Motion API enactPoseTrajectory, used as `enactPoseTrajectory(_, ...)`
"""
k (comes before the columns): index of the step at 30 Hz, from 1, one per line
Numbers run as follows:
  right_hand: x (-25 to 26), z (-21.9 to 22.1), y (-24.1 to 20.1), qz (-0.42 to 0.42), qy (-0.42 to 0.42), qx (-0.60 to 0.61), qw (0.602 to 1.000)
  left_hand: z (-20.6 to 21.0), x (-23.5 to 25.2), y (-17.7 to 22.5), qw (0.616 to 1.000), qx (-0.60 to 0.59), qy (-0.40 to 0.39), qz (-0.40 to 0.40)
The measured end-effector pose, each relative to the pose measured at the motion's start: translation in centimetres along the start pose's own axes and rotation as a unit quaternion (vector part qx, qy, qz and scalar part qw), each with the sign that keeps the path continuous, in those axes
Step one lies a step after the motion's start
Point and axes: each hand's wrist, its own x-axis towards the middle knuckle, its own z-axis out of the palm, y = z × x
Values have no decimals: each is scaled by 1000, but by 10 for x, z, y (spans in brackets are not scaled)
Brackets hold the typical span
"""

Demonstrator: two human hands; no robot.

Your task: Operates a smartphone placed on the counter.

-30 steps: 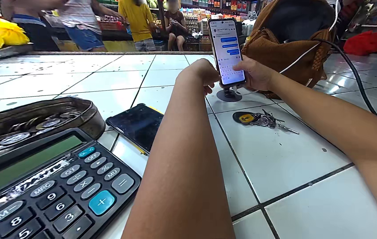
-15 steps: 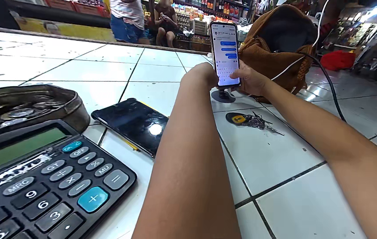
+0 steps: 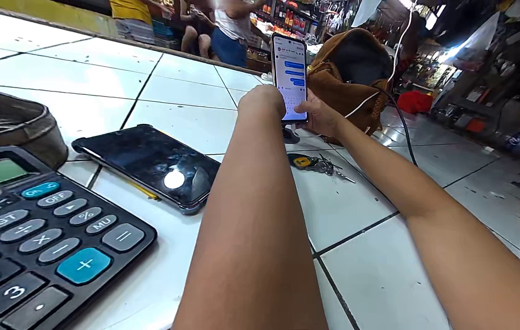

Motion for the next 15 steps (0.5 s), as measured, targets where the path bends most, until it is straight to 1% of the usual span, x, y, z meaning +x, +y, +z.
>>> enactPoseTrajectory(11, 5, 3, 1, -2, 11, -6, 1000, -6, 1, -10, 999, -8, 27, 18)
enactPoseTrajectory(15, 8, 11, 2, -20, 71, -46, 996, -7, 3, -11, 999, -7, 25, 26)
